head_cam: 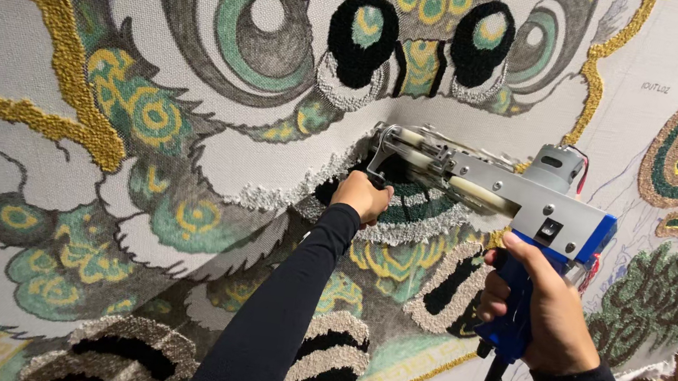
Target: The person uses a handheld tufting gun to apply yarn to a canvas stretched on a frame, creating a detailed design of a stylized lion head. The operator guides the tool along the contours of the design, filling in specific areas with dark green yarn while holding the fabric taut with their other hand.
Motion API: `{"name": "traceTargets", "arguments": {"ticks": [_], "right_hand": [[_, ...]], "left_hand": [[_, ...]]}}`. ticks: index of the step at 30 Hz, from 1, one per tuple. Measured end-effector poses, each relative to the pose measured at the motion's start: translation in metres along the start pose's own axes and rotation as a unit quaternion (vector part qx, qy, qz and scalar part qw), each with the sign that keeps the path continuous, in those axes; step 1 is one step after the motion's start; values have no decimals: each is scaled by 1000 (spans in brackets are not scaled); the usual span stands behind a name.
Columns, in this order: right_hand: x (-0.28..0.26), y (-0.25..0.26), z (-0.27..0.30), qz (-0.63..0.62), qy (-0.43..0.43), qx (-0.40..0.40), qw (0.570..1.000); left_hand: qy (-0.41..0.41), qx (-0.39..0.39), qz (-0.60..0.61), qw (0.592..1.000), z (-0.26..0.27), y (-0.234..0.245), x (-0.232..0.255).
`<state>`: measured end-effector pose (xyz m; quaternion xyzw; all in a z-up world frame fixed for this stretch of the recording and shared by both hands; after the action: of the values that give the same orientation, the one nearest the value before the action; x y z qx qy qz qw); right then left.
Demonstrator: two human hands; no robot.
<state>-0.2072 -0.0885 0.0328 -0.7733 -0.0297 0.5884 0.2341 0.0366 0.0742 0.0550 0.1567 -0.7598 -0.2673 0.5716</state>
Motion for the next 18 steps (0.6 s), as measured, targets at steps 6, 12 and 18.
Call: {"name": "traceTargets", "arguments": {"ticks": [6,12,18], "right_hand": [[-5,2,1,0,9,-6,1000],[-18,29,-9,7,-13,-44,999],[-32,71,-21,14,-15,-84,996]], "left_hand": [[-15,-4,-3,1000,-3,-2,3],[-81,-57,224,970,-12,-39,-4],[-114,-116,290,943,-8,-63,2]]}}
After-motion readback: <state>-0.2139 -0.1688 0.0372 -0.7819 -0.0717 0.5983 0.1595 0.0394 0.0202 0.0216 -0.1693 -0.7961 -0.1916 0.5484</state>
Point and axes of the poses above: each hand's wrist, its own z-axis away from the middle knuckle, its own y-axis out of the back of the hand, x = y × z, the point moved 2 cm from there along -z, towards the middle knuckle, and after that the axes turned 5 degrees about -z, right-handed, at the moved point
